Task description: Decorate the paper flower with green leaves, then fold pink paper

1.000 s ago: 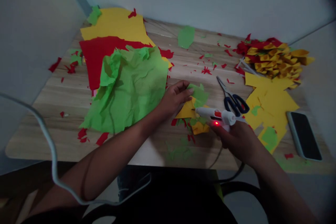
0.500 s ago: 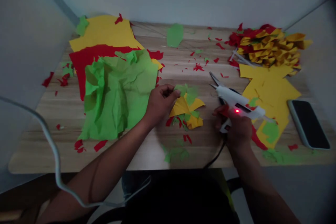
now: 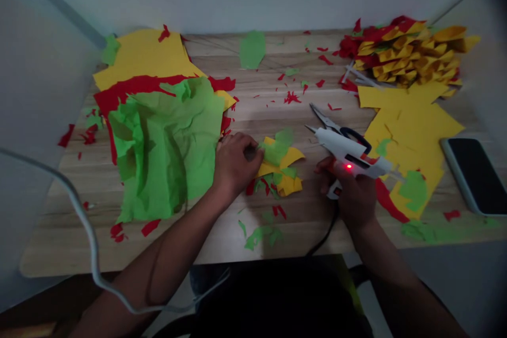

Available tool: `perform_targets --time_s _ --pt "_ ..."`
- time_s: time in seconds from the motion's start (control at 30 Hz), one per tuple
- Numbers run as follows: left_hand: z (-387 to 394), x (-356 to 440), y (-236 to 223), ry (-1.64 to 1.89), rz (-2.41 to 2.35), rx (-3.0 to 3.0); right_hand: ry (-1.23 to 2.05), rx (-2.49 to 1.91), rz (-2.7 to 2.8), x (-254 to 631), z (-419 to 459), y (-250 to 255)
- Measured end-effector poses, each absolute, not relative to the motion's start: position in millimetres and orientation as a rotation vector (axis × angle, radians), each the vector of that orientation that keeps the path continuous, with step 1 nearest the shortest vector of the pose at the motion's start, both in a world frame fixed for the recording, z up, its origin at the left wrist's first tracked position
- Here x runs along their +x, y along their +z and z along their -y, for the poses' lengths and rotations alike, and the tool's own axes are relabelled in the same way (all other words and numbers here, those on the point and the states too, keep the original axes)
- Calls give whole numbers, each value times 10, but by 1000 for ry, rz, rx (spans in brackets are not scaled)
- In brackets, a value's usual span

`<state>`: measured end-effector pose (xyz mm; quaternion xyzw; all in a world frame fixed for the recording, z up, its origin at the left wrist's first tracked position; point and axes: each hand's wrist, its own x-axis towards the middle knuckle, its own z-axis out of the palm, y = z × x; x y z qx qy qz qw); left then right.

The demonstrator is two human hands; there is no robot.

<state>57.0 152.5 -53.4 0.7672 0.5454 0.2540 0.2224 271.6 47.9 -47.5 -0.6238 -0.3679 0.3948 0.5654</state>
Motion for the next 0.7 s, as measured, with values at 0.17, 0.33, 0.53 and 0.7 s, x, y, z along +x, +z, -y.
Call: perform_targets --time_s 0.17,0.33,0.53,0.7 --pt "-1526 582 -532 605 -1594 2244 922 -1483 871 2723 -466 -488" --pt "-1533 598 -537 576 -1626 2257 931 -1504 892 2723 -468 -481" --pt "-1532 626 -549 751 -1616 2021 896 -1590 955 2694 -477 -449" --pt "-1506 660 -553 689 -1634 2113 866 -1610 1029 2677 -470 -458"
